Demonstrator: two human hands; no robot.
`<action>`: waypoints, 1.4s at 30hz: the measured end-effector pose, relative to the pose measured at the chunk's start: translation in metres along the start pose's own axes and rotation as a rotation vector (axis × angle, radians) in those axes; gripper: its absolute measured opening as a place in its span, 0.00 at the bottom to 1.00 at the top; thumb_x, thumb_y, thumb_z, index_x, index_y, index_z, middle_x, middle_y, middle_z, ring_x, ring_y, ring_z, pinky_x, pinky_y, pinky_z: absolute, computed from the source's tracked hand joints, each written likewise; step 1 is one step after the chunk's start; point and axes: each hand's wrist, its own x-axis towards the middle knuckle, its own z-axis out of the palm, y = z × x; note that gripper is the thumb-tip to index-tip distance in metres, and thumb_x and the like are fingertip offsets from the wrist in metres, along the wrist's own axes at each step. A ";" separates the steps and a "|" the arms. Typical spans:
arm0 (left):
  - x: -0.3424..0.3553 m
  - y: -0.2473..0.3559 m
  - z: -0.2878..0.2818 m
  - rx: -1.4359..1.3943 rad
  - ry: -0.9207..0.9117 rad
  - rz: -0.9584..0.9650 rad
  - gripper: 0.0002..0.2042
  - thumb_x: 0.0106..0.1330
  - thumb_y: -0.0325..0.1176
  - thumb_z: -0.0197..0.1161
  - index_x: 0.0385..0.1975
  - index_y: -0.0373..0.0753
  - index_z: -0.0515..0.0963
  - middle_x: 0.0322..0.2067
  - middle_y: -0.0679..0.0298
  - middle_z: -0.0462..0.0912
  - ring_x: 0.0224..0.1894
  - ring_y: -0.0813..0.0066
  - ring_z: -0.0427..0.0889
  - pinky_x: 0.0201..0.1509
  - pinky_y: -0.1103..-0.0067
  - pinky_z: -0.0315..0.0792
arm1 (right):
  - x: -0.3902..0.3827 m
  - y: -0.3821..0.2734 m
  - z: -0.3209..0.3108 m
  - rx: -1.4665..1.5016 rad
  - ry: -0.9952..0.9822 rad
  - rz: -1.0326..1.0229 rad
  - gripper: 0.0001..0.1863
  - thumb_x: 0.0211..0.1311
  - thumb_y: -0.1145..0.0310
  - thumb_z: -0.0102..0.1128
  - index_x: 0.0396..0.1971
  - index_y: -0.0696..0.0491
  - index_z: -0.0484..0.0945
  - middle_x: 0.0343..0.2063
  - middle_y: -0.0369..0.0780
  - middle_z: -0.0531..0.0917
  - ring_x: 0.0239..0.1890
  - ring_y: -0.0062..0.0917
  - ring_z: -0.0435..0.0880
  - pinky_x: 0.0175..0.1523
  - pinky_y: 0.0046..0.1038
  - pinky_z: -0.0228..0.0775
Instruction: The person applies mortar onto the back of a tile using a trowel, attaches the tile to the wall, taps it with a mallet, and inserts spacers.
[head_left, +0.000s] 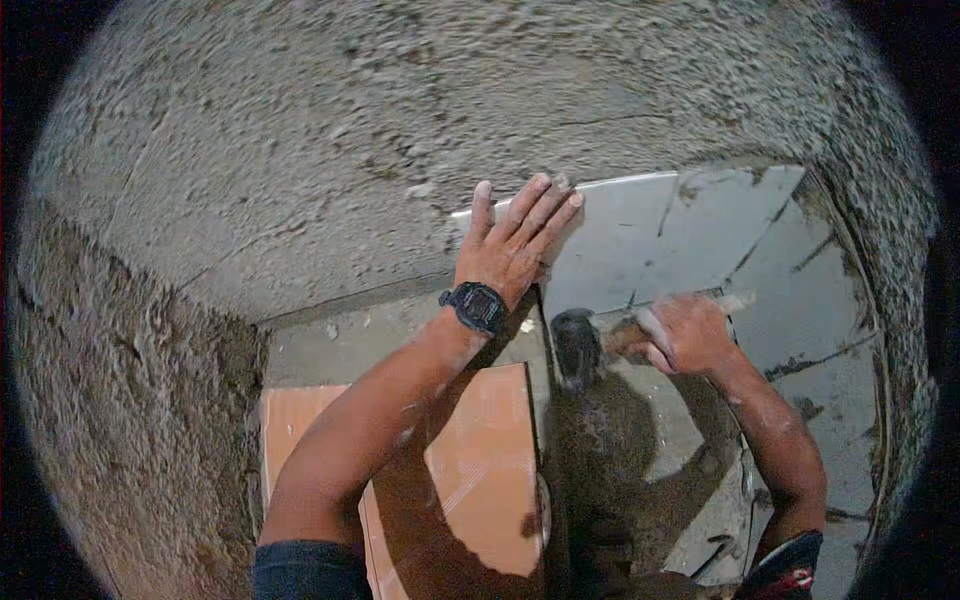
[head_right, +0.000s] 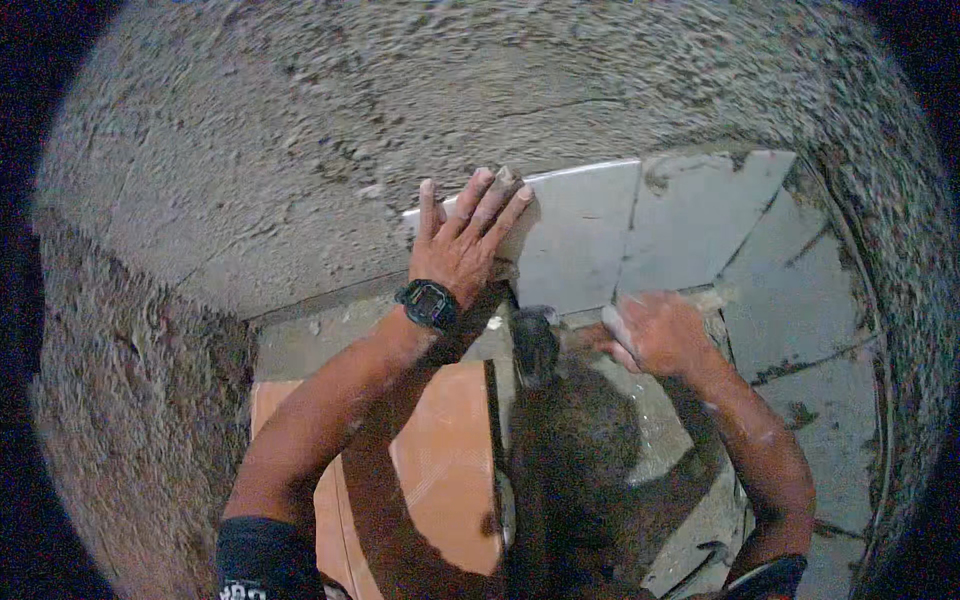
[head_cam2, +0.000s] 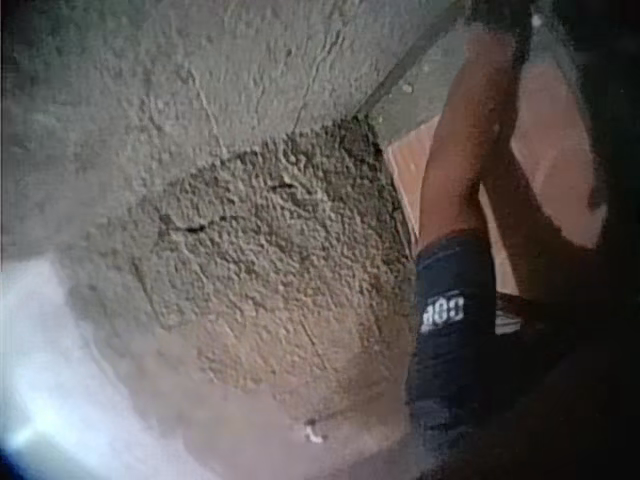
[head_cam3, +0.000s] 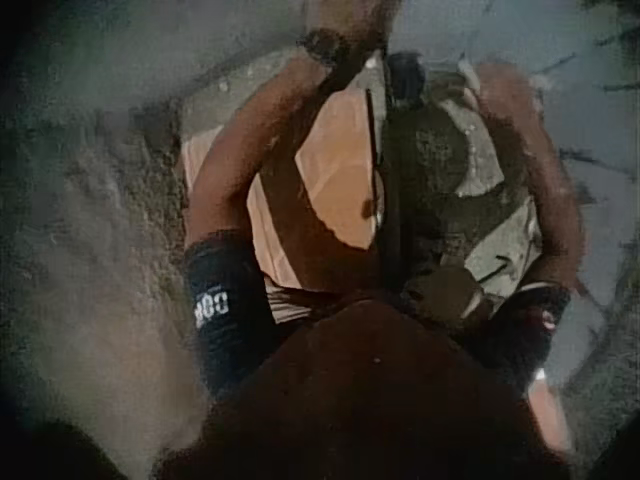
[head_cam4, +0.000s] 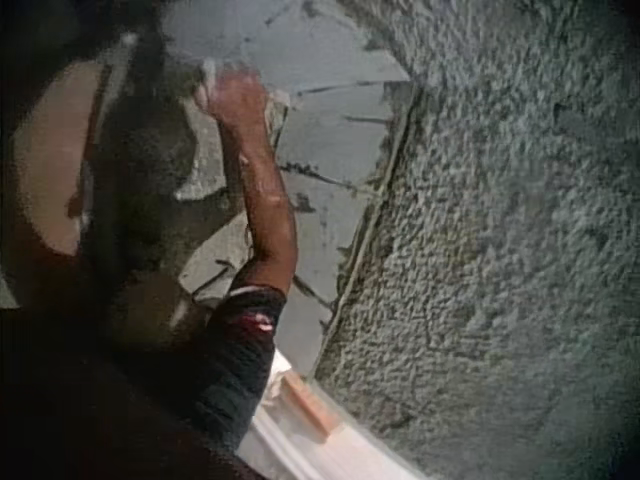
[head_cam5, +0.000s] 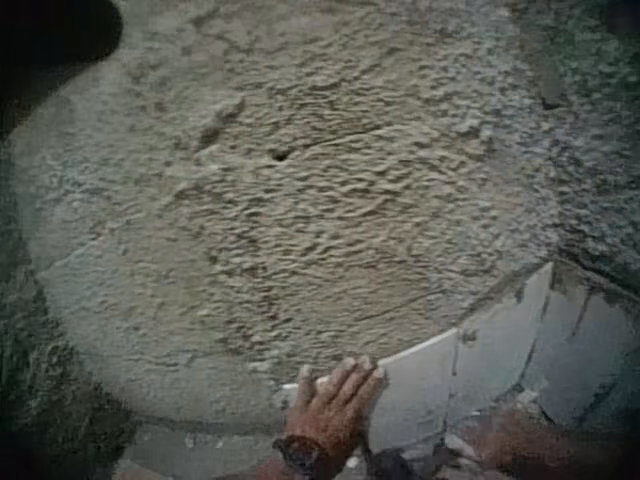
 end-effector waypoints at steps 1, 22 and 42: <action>-0.006 -0.003 0.002 -0.158 -0.051 -0.012 0.46 0.48 0.51 0.66 0.71 0.58 0.51 0.69 0.73 0.57 0.73 0.72 0.50 0.71 0.45 0.38 | 0.003 -0.002 -0.003 -0.017 -0.033 -0.016 0.26 0.54 0.40 0.58 0.37 0.50 0.79 0.30 0.41 0.80 0.35 0.40 0.81 0.38 0.41 0.73; -0.020 -0.024 0.008 -0.290 -0.011 0.019 0.49 0.44 0.48 0.71 0.70 0.52 0.53 0.70 0.70 0.54 0.73 0.65 0.48 0.69 0.41 0.41 | 0.029 0.007 0.011 0.053 0.073 0.128 0.23 0.61 0.44 0.55 0.31 0.53 0.75 0.24 0.44 0.77 0.26 0.44 0.78 0.31 0.43 0.70; -0.019 -0.023 0.011 -0.194 -0.023 0.012 0.58 0.33 0.61 0.73 0.71 0.57 0.51 0.70 0.76 0.52 0.74 0.67 0.45 0.70 0.43 0.40 | 0.036 0.008 0.008 0.131 0.034 0.081 0.23 0.59 0.43 0.56 0.31 0.50 0.74 0.28 0.44 0.79 0.30 0.41 0.80 0.30 0.43 0.70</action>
